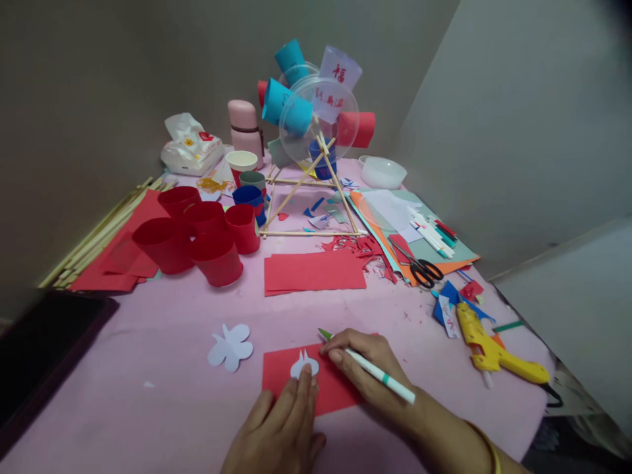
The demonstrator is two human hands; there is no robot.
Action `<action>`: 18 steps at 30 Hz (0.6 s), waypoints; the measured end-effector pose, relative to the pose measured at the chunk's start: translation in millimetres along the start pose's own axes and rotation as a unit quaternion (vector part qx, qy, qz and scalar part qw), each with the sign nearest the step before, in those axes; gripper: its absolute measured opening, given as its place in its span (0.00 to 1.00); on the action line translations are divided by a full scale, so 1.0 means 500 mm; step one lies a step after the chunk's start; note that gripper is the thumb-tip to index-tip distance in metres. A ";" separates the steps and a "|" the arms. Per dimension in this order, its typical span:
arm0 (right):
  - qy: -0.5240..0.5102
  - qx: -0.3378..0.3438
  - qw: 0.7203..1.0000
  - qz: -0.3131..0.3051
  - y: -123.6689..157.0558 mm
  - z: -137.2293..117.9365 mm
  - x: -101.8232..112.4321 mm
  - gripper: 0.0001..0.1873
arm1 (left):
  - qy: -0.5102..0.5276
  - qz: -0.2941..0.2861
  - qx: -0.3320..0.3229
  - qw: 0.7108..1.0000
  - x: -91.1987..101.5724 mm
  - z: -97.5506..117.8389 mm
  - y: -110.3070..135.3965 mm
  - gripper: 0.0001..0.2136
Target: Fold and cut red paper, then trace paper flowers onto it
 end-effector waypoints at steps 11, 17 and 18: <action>0.169 0.204 0.960 -0.087 0.023 -0.011 -0.009 0.08 | 0.020 -0.007 0.011 1.000 -0.001 -0.006 0.004 0.16; 0.182 0.250 0.951 -0.033 0.027 -0.005 -0.012 0.08 | 0.047 0.007 0.012 0.999 0.000 -0.018 0.005 0.15; 0.180 0.249 0.951 -0.033 0.027 -0.004 -0.013 0.08 | 0.064 0.019 0.014 0.998 0.004 -0.024 0.003 0.15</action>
Point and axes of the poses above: each hand's wrist, its own y-axis away from the middle knuckle, its own x-axis out of the back of the hand, z = x × y, the point moved 3 cm from there along -y, towards the middle knuckle, and after that the axes turned 8 degrees about y, right-handed, at the moved point
